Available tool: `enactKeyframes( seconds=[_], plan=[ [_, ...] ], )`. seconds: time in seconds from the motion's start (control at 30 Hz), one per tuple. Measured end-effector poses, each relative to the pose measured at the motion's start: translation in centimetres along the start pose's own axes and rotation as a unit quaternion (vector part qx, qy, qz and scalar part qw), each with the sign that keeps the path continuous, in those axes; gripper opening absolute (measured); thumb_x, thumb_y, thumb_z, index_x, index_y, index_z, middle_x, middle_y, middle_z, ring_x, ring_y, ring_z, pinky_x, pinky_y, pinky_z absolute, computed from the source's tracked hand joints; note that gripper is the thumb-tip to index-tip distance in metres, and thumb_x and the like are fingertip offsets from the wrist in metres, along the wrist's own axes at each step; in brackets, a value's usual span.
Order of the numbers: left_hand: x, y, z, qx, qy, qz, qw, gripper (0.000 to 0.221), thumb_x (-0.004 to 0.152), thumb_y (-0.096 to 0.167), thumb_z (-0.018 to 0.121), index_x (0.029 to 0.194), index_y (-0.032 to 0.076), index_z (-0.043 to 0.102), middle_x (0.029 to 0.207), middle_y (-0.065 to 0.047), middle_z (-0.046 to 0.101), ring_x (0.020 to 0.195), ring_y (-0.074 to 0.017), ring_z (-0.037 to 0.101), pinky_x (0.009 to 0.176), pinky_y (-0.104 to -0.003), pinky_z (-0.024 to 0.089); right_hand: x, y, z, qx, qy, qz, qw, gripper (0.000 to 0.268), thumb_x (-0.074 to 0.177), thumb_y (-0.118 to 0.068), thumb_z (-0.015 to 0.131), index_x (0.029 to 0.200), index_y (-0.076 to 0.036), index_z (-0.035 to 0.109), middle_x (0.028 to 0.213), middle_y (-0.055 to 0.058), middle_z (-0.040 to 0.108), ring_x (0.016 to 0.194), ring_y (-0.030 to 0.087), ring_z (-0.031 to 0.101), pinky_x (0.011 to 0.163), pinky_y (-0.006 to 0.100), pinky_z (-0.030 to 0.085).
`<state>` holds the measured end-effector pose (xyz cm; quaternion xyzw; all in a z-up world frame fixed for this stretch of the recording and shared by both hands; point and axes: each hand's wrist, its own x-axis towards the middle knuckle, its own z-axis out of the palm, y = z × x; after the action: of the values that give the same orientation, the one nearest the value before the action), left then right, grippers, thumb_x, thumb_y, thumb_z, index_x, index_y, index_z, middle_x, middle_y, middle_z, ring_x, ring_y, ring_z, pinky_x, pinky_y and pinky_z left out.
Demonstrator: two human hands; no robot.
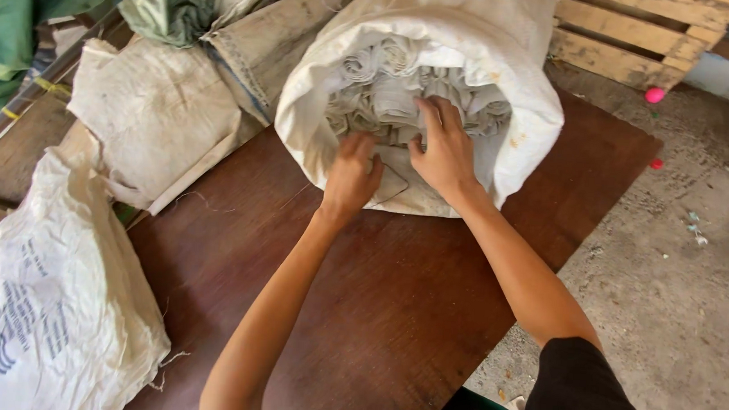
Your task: Unfolding, smoothing, and folding large white industrial bags on a wooden table.
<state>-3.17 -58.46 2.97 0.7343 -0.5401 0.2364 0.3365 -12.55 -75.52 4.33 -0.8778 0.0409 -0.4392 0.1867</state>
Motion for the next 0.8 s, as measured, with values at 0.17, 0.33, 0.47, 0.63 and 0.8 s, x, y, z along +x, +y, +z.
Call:
enactKeyframes(
  seconds=[0.17,0.33,0.47,0.63,0.8],
  plan=[
    [0.8,0.0,3.0,-0.127,0.097,-0.163,0.973,0.04,0.082,-0.005,0.068,0.12,0.0,0.056,0.113,-0.019,0.061,0.105,-0.0367,0.062,0.092,-0.045,0.052,0.3,1.4,-0.5,-0.063,0.022,0.025,0.997,0.062,0.076,-0.004,0.077,0.134,-0.007,0.056,0.129,0.018,0.055,0.12,0.039,0.058,0.096,0.047,0.054],
    [2.6,4.8,0.5,-0.117,0.078,-0.083,0.987,0.039,0.094,0.003,0.069,0.128,0.0,0.051,0.12,-0.018,0.057,0.114,-0.0368,0.059,0.097,-0.049,0.052,0.0,1.0,-0.8,0.103,0.028,0.075,0.991,0.061,0.087,-0.001,0.076,0.142,-0.005,0.052,0.133,0.019,0.057,0.127,0.036,0.058,0.107,0.047,0.051],
    [5.7,5.5,-1.5,0.067,0.077,-0.051,0.994,0.042,0.093,0.015,0.073,0.127,0.003,0.05,0.131,-0.02,0.053,0.122,-0.0407,0.053,0.1,-0.055,0.046,-0.4,0.5,-0.2,0.132,0.024,0.074,0.988,0.06,0.089,0.0,0.074,0.144,-0.003,0.049,0.137,0.02,0.055,0.129,0.037,0.057,0.11,0.048,0.05],
    [6.9,-1.1,0.2,0.326,0.053,-0.058,0.942,0.068,0.09,0.013,0.068,0.15,0.002,0.037,0.146,-0.029,0.043,0.132,-0.0458,0.046,0.112,-0.058,0.042,-1.5,-0.8,1.8,0.128,-0.012,0.017,0.992,0.058,0.089,-0.004,0.075,0.141,-0.008,0.051,0.136,0.016,0.056,0.13,0.034,0.056,0.112,0.047,0.047],
    [8.3,-2.6,-0.1,0.268,0.085,-0.045,0.959,0.069,0.095,0.019,0.074,0.15,0.004,0.037,0.144,-0.021,0.051,0.129,-0.0429,0.05,0.109,-0.059,0.042,-1.9,-1.6,2.7,0.069,-0.027,-0.007,0.997,0.063,0.085,-0.008,0.078,0.142,-0.01,0.051,0.144,0.017,0.049,0.138,0.037,0.046,0.115,0.052,0.036]
  ],
)
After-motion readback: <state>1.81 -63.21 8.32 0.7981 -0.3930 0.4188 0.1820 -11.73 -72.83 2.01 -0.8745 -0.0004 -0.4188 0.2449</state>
